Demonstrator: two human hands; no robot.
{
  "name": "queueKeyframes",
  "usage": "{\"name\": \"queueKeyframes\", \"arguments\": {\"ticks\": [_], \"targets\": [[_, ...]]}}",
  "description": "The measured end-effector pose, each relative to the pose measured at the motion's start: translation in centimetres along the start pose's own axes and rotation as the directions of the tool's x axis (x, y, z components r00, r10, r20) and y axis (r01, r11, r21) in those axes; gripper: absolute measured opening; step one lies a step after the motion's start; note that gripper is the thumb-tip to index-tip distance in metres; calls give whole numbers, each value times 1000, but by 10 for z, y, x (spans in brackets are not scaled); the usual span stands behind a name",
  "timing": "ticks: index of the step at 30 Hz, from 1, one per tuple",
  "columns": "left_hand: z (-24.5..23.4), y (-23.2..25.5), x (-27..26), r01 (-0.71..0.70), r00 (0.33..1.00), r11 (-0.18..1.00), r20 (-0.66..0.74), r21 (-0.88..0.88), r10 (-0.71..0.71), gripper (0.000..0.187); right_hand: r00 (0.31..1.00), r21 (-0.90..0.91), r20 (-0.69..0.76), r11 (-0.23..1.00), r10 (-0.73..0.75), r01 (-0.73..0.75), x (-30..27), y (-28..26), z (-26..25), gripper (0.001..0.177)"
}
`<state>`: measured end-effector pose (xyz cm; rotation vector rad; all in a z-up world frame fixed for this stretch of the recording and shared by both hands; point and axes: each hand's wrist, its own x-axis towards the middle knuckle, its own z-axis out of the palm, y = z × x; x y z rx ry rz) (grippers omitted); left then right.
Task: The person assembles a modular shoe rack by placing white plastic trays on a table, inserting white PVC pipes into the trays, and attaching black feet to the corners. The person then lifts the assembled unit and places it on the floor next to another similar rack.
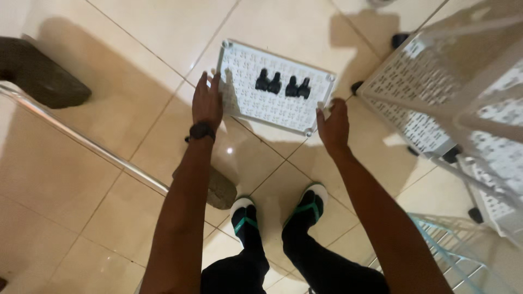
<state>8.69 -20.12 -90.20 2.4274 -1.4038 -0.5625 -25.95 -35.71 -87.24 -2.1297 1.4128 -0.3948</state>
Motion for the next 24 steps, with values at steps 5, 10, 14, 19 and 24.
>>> {"name": "queueKeyframes", "arguments": {"ticks": [5,10,14,19,24], "targets": [[40,-10,13,40,998,997,-52,72,-36,73,952,50,190,966,239,-253,9,24,30,55],[25,-3,-1,144,989,989,17,24,-144,74,980,0,153,991,130,-132,10,26,25,43],[-24,32,-17,179,982,984,-54,-15,-179,74,985,1,110,991,135,-136,-11,-3,-21,44],[-117,106,-55,183,978,983,-108,18,-180,71,983,79,50,980,179,-182,-56,-64,-115,45],[-225,188,-103,182,968,983,-168,-35,-185,65,976,44,-65,978,208,-205,-106,-139,-231,44]]}}
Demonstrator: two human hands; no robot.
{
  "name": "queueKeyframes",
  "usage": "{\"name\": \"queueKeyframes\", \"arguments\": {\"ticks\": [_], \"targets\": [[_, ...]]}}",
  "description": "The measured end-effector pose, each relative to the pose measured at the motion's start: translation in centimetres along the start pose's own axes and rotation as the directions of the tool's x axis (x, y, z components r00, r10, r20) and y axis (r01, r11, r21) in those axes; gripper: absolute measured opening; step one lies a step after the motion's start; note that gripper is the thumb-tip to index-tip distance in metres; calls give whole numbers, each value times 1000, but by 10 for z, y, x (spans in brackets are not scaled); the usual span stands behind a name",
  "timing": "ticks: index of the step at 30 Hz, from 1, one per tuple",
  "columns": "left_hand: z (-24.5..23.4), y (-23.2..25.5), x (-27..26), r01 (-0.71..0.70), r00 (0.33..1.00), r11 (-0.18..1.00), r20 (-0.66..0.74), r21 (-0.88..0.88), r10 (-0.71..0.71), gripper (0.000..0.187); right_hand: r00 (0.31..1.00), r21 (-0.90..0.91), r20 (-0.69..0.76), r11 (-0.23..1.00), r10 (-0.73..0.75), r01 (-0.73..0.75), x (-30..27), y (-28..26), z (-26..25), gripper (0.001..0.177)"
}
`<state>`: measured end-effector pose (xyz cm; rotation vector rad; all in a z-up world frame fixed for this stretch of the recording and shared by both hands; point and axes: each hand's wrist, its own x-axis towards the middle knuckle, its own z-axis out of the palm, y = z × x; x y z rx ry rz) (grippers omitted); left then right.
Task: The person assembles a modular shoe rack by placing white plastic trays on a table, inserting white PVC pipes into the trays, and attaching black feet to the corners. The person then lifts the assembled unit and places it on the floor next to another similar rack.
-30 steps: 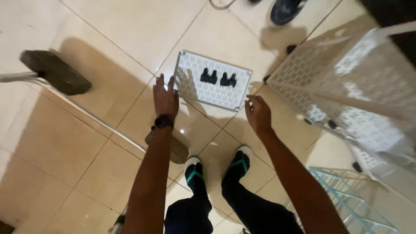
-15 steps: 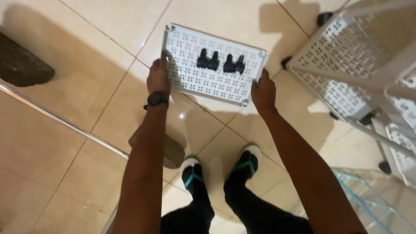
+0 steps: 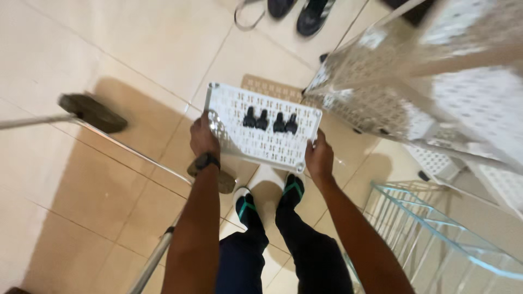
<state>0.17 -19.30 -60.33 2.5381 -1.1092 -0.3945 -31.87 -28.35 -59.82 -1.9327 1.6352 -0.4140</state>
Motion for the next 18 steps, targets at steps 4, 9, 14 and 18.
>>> {"name": "queueKeyframes", "arguments": {"ticks": [4,9,14,18], "targets": [[-94,55,-36,-39,998,999,-40,-26,38,66,995,-2,-65,997,77,-78,-45,-52,-91,48],[-215,112,-77,-165,983,986,-84,-32,162,63,981,-63,-188,996,53,-66,-102,-112,-195,55],[-331,156,-128,-311,942,950,-139,-12,306,65,954,-102,-300,993,22,-54,-166,-177,-303,55],[-415,164,-173,-434,886,901,-195,-24,421,60,954,7,-288,997,80,-81,-223,-227,-378,54]]}}
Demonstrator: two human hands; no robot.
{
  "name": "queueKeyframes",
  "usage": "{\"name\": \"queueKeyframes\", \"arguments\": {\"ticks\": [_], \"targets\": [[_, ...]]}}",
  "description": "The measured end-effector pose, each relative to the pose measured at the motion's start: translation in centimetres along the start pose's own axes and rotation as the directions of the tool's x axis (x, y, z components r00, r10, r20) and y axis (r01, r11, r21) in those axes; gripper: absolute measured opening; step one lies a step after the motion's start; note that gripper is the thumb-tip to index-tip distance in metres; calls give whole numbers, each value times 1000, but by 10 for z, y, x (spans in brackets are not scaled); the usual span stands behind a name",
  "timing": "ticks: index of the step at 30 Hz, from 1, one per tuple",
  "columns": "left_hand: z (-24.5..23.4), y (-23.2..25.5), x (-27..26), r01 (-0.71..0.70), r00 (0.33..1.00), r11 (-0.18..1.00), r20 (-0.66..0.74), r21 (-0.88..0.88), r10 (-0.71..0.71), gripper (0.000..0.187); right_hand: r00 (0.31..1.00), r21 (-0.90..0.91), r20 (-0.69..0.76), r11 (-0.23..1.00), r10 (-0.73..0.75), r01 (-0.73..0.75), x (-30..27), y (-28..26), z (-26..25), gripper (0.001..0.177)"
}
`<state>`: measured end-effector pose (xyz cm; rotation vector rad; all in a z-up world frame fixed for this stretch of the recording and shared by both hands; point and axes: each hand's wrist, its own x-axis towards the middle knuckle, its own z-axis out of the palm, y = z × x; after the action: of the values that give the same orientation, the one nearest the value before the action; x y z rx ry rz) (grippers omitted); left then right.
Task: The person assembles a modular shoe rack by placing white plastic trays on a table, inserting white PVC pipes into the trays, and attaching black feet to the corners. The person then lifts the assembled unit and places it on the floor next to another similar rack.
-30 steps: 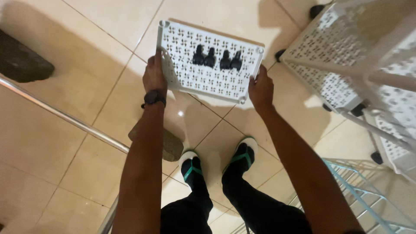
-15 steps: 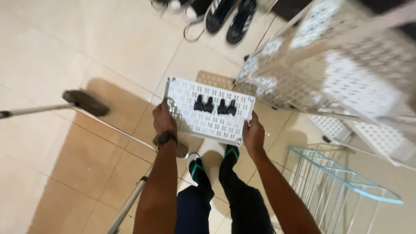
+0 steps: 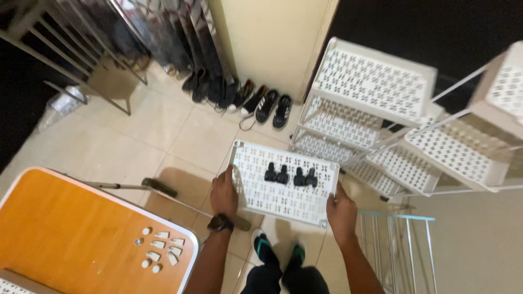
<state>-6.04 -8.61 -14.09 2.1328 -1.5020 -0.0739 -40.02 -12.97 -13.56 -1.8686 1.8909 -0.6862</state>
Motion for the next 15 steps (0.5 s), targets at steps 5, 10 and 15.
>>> {"name": "queueKeyframes", "arguments": {"ticks": [5,10,15], "targets": [[-101,14,-57,104,993,994,56,-26,-102,74,999,73,47,997,16,-19,-57,-36,-77,48],[-171,9,-127,40,997,999,-70,35,-37,67,999,58,-2,997,-46,46,-129,-60,-116,48],[-232,1,-218,66,990,996,-129,60,-58,63,993,70,104,996,-53,46,-214,-74,-155,48]]}}
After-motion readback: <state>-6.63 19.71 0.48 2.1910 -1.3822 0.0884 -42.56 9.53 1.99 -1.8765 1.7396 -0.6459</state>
